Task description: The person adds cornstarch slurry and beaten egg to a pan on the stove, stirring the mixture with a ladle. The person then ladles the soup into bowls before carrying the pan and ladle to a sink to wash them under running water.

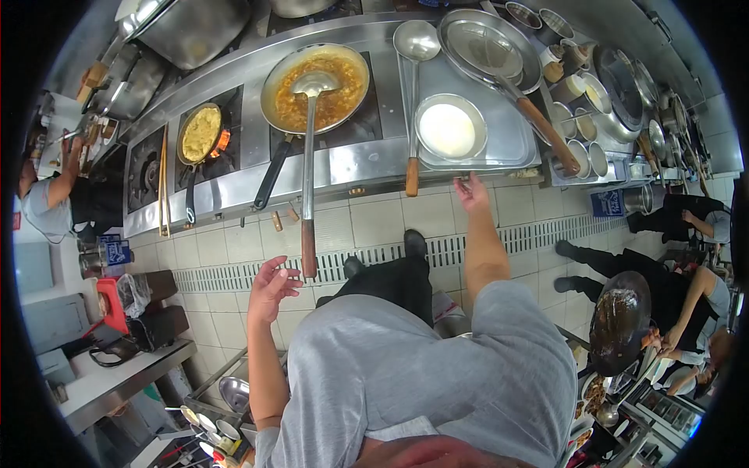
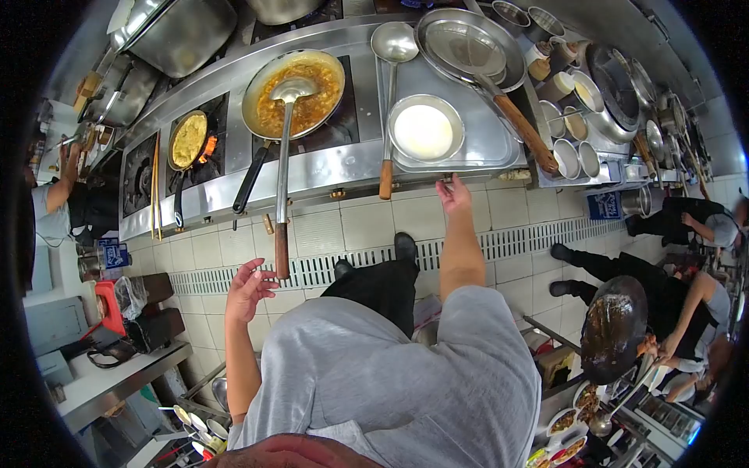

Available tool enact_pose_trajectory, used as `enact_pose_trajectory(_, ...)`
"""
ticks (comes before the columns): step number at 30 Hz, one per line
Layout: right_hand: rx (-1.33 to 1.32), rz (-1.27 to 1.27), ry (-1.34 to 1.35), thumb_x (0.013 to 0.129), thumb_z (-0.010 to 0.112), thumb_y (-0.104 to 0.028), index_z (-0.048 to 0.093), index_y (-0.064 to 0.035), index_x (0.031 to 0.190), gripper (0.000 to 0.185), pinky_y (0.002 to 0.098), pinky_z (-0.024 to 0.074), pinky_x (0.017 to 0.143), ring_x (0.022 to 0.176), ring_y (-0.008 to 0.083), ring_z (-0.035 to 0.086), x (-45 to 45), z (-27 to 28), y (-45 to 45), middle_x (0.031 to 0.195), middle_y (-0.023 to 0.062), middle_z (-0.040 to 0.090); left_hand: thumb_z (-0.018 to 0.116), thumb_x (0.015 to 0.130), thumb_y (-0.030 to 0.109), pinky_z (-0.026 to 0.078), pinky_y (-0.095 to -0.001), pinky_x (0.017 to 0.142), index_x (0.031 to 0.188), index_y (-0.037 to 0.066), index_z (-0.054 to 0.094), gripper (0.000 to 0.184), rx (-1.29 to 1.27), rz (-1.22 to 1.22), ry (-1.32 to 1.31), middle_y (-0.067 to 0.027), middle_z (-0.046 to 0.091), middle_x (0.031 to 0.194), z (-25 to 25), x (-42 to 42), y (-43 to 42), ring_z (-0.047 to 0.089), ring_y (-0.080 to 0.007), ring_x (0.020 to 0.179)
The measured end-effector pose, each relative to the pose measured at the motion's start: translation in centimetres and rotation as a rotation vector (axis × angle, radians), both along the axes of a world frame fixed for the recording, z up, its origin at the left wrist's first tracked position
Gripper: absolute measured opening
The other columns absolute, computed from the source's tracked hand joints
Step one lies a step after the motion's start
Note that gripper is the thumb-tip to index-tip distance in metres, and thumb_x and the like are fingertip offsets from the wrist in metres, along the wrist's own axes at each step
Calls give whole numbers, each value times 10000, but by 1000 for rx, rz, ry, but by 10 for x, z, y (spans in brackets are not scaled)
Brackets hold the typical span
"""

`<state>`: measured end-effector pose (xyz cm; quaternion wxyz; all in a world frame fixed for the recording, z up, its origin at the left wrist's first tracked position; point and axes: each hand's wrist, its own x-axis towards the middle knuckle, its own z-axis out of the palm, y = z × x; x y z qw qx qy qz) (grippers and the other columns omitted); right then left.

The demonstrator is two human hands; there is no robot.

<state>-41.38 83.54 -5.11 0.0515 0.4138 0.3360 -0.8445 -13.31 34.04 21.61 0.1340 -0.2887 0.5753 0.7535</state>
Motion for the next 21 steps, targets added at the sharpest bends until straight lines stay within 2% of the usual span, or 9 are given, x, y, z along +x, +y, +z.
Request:
enact_pose_trajectory(3,138,125,-83,998,581,-316,540,-4,1162,356,468,588,772,846,311,645,30,2,-1,994,137,605,678,934,265,563,-322,690,1330,9,467,516,7,-1,4,-156,671,1048,0,2,-3,691,-230,850)
enact_pose_trajectory(5,278,433,47,980,579,-358,591,-11,1101,369,452,584,718,774,274,647,75,-38,5,876,111,617,677,937,271,562,-315,692,1321,16,480,501,11,-19,9,-146,676,1036,3,0,-4,692,-223,847)
enact_pose_trajectory(6,489,766,-13,966,577,-338,647,-24,1027,327,405,575,649,696,231,648,93,-44,0,764,91,634,674,940,273,561,-311,693,1319,19,484,493,13,-40,10,-140,679,1027,5,-4,-1,692,-219,845)
enact_pose_trajectory(7,613,988,-246,940,604,-317,675,-29,982,300,354,575,624,665,190,655,111,-14,-21,716,78,656,670,943,274,559,-307,694,1316,23,489,485,17,-60,11,-134,682,1019,4,-8,1,693,-215,843)
enact_pose_trajectory(12,369,1231,42,885,718,-341,665,2,1007,368,314,569,589,725,192,686,193,139,-137,883,97,694,632,970,364,543,-262,679,1240,-10,554,468,52,-247,12,-75,676,979,-15,-33,6,669,-140,794)
enact_pose_trajectory(14,427,1219,106,889,713,-309,669,-6,1013,330,322,581,612,727,191,676,189,158,-151,872,89,689,631,968,379,544,-263,675,1244,-9,554,483,53,-261,4,-70,677,975,-13,-38,10,668,-139,800)
enact_pose_trajectory(17,266,758,114,932,644,-222,606,-23,1191,329,370,592,704,844,198,679,143,51,-92,984,99,684,629,962,405,551,-267,674,1254,3,557,503,40,-279,19,-70,682,986,-14,-43,9,670,-140,821)
enact_pose_trajectory(19,108,269,6,943,610,-171,538,-36,1263,354,416,591,759,889,227,649,99,24,-57,991,88,642,624,964,408,555,-271,676,1262,5,555,506,40,-244,10,-80,686,997,-21,-39,2,671,-142,829)
enact_pose_trajectory(21,162,78,287,968,582,-177,491,-38,1295,367,432,589,800,908,263,614,68,-13,-22,1010,104,595,615,969,412,559,-291,688,1294,0,527,532,70,-212,-28,-113,683,1035,-23,-31,-4,680,-177,835)
